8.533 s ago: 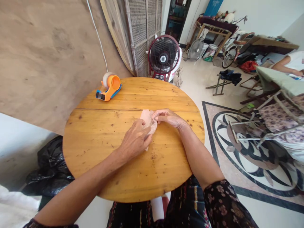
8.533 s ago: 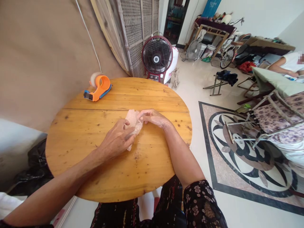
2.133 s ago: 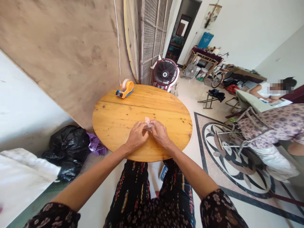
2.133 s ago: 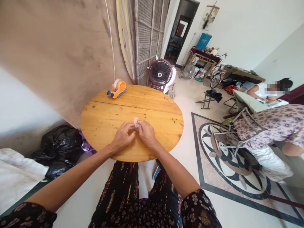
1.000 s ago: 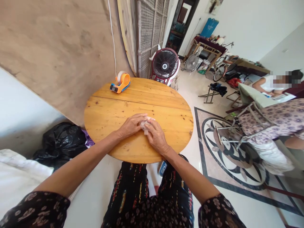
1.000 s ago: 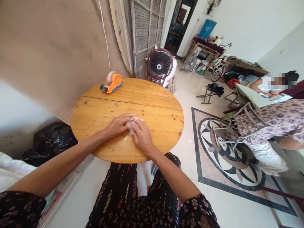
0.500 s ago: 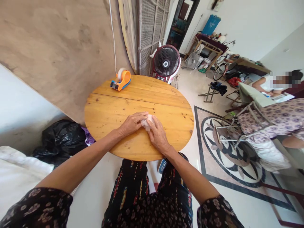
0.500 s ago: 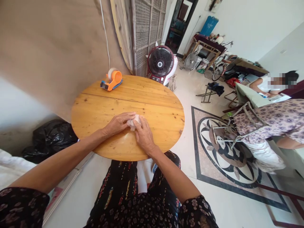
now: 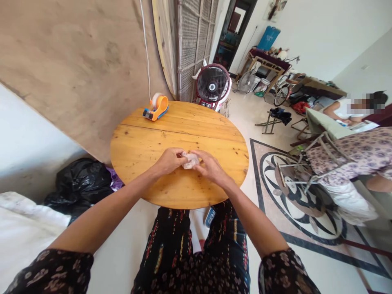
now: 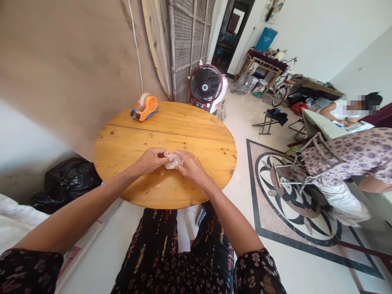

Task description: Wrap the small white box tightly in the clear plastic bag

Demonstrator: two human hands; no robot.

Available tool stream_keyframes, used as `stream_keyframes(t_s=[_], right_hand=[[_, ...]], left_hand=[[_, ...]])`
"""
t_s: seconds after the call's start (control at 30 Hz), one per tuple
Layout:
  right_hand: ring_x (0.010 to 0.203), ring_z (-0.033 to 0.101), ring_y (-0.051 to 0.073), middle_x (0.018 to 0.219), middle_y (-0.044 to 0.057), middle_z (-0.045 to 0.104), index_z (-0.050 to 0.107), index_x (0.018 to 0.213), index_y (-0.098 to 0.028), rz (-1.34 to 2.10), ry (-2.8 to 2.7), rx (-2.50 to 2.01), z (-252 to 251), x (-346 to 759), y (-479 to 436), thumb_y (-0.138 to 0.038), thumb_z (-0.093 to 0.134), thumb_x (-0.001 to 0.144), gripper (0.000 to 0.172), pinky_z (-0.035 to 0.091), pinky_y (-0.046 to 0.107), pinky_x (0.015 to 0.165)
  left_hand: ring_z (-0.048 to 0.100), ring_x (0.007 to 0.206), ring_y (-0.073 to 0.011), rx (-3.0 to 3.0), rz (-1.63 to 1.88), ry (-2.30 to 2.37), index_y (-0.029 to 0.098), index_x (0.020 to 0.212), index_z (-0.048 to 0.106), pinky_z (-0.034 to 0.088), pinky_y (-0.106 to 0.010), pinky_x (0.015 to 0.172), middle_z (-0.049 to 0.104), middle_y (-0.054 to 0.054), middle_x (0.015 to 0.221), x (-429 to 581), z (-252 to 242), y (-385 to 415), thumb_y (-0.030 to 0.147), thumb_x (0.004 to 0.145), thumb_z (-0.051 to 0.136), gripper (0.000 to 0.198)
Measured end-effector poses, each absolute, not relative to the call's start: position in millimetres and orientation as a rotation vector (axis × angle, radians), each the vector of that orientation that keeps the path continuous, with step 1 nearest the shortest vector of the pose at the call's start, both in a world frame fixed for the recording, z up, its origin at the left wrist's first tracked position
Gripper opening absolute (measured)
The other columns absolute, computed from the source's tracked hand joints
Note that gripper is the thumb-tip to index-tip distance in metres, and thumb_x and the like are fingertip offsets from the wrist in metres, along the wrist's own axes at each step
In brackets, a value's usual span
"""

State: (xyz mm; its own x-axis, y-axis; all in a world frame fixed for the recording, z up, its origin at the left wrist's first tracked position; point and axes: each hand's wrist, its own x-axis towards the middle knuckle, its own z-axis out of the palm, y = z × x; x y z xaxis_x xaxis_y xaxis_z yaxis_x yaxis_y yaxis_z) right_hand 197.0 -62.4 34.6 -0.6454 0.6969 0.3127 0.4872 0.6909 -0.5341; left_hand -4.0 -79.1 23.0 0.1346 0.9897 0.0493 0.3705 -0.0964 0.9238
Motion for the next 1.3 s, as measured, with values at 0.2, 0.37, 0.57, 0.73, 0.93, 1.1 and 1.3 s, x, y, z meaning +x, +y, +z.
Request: stream_keyframes(t_s=[0.2,0.37,0.57,0.73,0.93,1.1,1.3], right_hand=[[0.102,0.062,0.022,0.127,0.012,0.062,0.054,0.131,-0.017,0.848,-2.412,-1.039,49.0,198.4,-51.5,-0.023,0.071,0.073,0.061,0.048,0.036,0.089],[0.081,0.063,0.017,0.108,0.007,0.068,0.057,0.126,-0.016,0.908,-2.285,-1.164,36.1,195.7,-43.6,-0.026,0.071,0.074,0.055,0.048,0.030,0.078],[0.080,0.062,0.017,0.101,0.004,0.070,0.061,0.120,-0.018,0.998,-2.224,-1.175,26.0,197.2,-33.0,-0.036,0.072,0.075,0.050,0.047,0.029,0.076],[0.086,0.063,0.019,0.099,0.003,0.069,0.047,0.134,-0.022,1.000,-2.174,-1.194,23.4,194.1,-33.6,-0.038,0.073,0.075,0.066,0.047,0.031,0.079],[0.075,0.061,0.016,0.092,-0.001,0.067,0.042,0.137,-0.027,0.877,-2.164,-1.196,24.4,188.9,-50.0,-0.034,0.065,0.082,0.060,0.047,0.030,0.076],[0.080,0.063,0.015,0.114,0.002,0.067,0.051,0.130,-0.028,0.812,-2.184,-1.141,21.8,186.9,-59.1,-0.030,0.060,0.086,0.045,0.049,0.031,0.082],[0.104,0.062,0.020,0.125,0.007,0.063,0.056,0.130,-0.025,0.700,-2.247,-1.091,20.5,186.4,-58.4,-0.027,0.059,0.087,0.043,0.046,0.035,0.094]], left_hand=[[0.063,0.060,-0.0156,1.066,0.884,1.218,0.013,0.070,0.062,0.052,-0.027,0.057,0.065,0.000,0.063,0.6,28.5,-68.9,0.034,0.058,0.076,0.028],[0.057,0.054,-0.0128,1.072,0.931,1.220,0.013,0.069,0.066,0.044,-0.022,0.051,0.063,0.000,0.060,5.3,24.5,-61.0,0.036,0.061,0.072,0.025],[0.042,0.047,-0.0082,1.050,1.162,1.269,0.013,0.066,0.065,0.031,-0.021,0.045,0.052,0.003,0.052,15.5,10.7,-60.6,0.042,0.067,0.066,0.030],[0.039,0.045,-0.0087,1.081,1.219,1.337,0.013,0.061,0.063,0.029,-0.022,0.044,0.048,0.004,0.049,18.0,2.0,-57.0,0.043,0.072,0.061,0.032],[0.041,0.049,-0.0092,1.104,1.276,1.354,0.013,0.067,0.067,0.032,-0.022,0.047,0.052,0.003,0.054,19.2,-2.1,-56.6,0.043,0.076,0.059,0.032],[0.041,0.052,-0.0095,1.116,1.323,1.347,0.013,0.066,0.066,0.031,-0.021,0.048,0.050,0.003,0.056,19.8,-4.2,-56.4,0.044,0.077,0.059,0.034],[0.038,0.051,-0.0095,1.114,1.366,1.342,0.015,0.059,0.057,0.030,-0.022,0.048,0.043,0.004,0.053,19.0,-8.6,-54.3,0.043,0.077,0.059,0.033]])
